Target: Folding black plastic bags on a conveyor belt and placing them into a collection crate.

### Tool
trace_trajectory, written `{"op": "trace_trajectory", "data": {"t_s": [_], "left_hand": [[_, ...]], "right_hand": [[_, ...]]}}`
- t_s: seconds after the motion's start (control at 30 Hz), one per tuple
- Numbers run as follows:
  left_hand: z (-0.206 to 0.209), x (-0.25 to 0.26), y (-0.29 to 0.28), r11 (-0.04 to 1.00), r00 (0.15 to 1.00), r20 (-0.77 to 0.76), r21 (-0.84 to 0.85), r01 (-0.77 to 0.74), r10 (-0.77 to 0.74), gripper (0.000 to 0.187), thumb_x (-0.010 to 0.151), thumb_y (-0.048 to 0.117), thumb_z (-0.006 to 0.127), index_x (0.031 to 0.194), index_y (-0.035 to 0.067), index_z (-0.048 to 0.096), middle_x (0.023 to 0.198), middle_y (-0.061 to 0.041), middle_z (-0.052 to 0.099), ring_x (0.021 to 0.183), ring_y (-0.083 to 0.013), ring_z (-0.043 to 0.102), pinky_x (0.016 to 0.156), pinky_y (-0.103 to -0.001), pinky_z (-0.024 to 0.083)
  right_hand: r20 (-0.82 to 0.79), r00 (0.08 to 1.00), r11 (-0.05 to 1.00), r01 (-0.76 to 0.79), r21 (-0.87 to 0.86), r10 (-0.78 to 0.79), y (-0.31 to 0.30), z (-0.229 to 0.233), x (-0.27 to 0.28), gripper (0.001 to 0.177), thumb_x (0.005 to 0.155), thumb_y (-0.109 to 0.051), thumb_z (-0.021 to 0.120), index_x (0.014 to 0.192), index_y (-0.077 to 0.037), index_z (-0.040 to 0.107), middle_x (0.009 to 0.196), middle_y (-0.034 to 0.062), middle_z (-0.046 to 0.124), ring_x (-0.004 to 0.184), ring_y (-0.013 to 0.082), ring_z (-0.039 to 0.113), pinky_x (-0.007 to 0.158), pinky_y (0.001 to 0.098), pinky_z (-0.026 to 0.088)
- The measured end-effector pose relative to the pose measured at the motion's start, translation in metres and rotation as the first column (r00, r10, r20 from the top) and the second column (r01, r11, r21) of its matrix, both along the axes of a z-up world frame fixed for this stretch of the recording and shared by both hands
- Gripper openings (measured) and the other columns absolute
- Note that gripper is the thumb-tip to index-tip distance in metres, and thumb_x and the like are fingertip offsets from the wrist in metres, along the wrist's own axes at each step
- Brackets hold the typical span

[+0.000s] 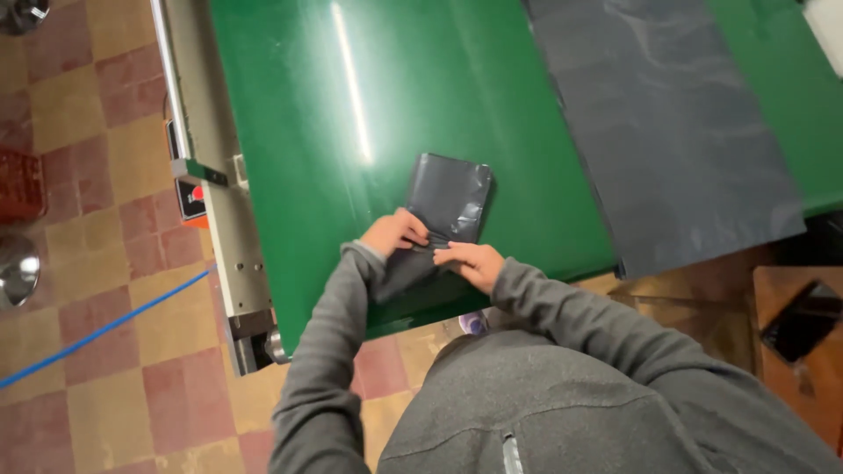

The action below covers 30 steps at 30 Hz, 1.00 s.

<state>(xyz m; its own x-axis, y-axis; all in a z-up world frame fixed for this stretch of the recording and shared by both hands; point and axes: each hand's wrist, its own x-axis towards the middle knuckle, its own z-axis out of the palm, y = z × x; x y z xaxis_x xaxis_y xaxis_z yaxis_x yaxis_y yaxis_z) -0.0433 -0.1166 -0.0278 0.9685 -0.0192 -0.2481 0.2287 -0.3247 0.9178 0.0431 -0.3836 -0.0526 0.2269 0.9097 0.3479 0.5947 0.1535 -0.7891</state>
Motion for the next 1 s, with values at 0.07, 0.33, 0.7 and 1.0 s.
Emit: {"op": "trace_trajectory", "data": {"t_s": [0.07, 0.33, 0.7, 1.0], "left_hand": [[-0.086, 0.018, 0.038, 0.798, 0.909, -0.365, -0.477, -0.369, 0.202, 0.071, 0.1, 0.064, 0.038, 0.104, 0.003, 0.075, 0.093, -0.007, 0.079, 0.076, -0.0186, 0.064, 0.068, -0.034, 0.045], [-0.018, 0.041, -0.028, 0.706, 0.856, 0.267, 0.485, -0.516, 0.443, 0.047, 0.098, 0.051, 0.065, 0.101, 0.005, 0.069, 0.097, -0.011, 0.074, 0.09, -0.0353, 0.069, 0.078, -0.048, 0.053], [0.129, 0.079, -0.219, 0.463, 0.878, 0.463, 0.757, -0.461, 0.117, 0.039, 0.073, 0.04, 0.082, 0.097, 0.017, 0.061, 0.105, -0.006, 0.06, 0.107, -0.0325, 0.057, 0.094, -0.052, 0.049], [0.046, 0.138, -0.376, 0.435, 0.684, 0.423, 0.884, -0.169, -0.595, 0.06, 0.081, 0.029, 0.072, 0.138, 0.013, 0.059, 0.15, -0.01, 0.051, 0.147, -0.0326, 0.04, 0.113, -0.059, 0.035]], "right_hand": [[-0.282, 0.847, 0.815, 0.261, -0.517, -0.45, -0.003, -0.012, 0.008, 0.02, 0.107, -0.018, 0.065, 0.115, 0.0, 0.068, 0.094, 0.0166, 0.068, 0.096, 0.038, 0.066, 0.09, 0.0474, 0.06], [-0.858, -0.106, 0.839, 0.179, -0.514, -0.503, 0.025, -0.039, 0.068, 0.017, 0.101, -0.021, 0.055, 0.112, -0.008, 0.059, 0.102, 0.008, 0.072, 0.089, 0.0254, 0.073, 0.078, 0.0425, 0.062], [0.131, 0.902, 0.801, 0.425, -0.421, -0.41, -0.235, 0.153, 0.088, 0.057, 0.082, -0.03, 0.08, 0.132, -0.01, 0.062, 0.13, 0.0155, 0.065, 0.123, 0.0324, 0.06, 0.103, 0.0416, 0.049], [0.894, 0.422, 0.532, 0.797, -0.287, -0.149, -0.412, 0.095, 0.21, 0.095, 0.059, -0.025, 0.084, 0.144, -0.006, 0.047, 0.152, 0.0171, 0.045, 0.144, 0.0364, 0.039, 0.119, 0.0552, 0.033]]}}
